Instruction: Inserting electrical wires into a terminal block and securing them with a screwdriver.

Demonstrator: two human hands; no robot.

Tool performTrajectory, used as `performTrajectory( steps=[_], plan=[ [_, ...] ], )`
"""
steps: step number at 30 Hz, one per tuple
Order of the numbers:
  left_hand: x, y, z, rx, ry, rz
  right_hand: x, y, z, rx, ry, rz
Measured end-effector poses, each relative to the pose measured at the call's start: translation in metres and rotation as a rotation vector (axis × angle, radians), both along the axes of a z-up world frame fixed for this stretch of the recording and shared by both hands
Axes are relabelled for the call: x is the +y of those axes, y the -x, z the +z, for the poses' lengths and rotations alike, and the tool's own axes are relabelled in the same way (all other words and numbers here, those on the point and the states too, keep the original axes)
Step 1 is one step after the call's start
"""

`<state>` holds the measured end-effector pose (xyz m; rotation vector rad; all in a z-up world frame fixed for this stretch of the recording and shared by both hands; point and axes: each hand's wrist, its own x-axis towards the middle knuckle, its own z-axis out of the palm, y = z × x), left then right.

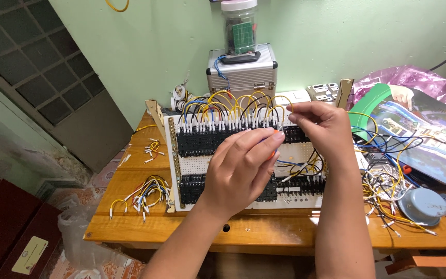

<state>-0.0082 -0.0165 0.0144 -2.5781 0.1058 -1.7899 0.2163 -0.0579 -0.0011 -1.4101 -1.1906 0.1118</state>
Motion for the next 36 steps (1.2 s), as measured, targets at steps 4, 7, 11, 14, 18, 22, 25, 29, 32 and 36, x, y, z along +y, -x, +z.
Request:
performTrajectory(
  steps=[4,7,11,14,18,22,25,29,32,36],
  plan=[
    [0.001,-0.022,-0.005,-0.101,0.03,0.006,0.005,-0.003,-0.006,0.045,-0.034,0.014],
    [0.0,-0.028,-0.006,-0.097,0.027,0.008,0.007,-0.002,-0.008,0.036,-0.011,0.014],
    [-0.003,-0.031,-0.009,-0.093,0.003,0.036,0.006,-0.003,-0.009,0.067,0.004,0.023],
    [-0.006,-0.03,-0.012,-0.043,0.005,0.027,0.004,-0.004,-0.008,0.058,-0.017,0.052],
    [-0.01,-0.027,-0.013,0.041,0.022,0.002,0.004,-0.004,-0.008,0.063,-0.038,0.071],
    [-0.01,-0.027,-0.012,0.045,0.042,0.008,0.004,-0.006,-0.009,0.052,-0.038,0.068],
    [-0.008,-0.026,-0.013,0.059,0.055,0.011,0.004,-0.006,-0.009,0.071,-0.027,0.075],
    [-0.008,-0.029,-0.019,0.028,-0.022,0.054,0.006,-0.007,-0.012,0.023,-0.053,0.08],
    [-0.008,-0.03,-0.019,-0.006,-0.058,0.077,0.006,-0.007,-0.012,-0.015,-0.033,0.054],
    [-0.007,-0.032,-0.019,-0.067,-0.024,0.062,0.007,-0.008,-0.013,-0.02,0.011,0.016]
  ],
)
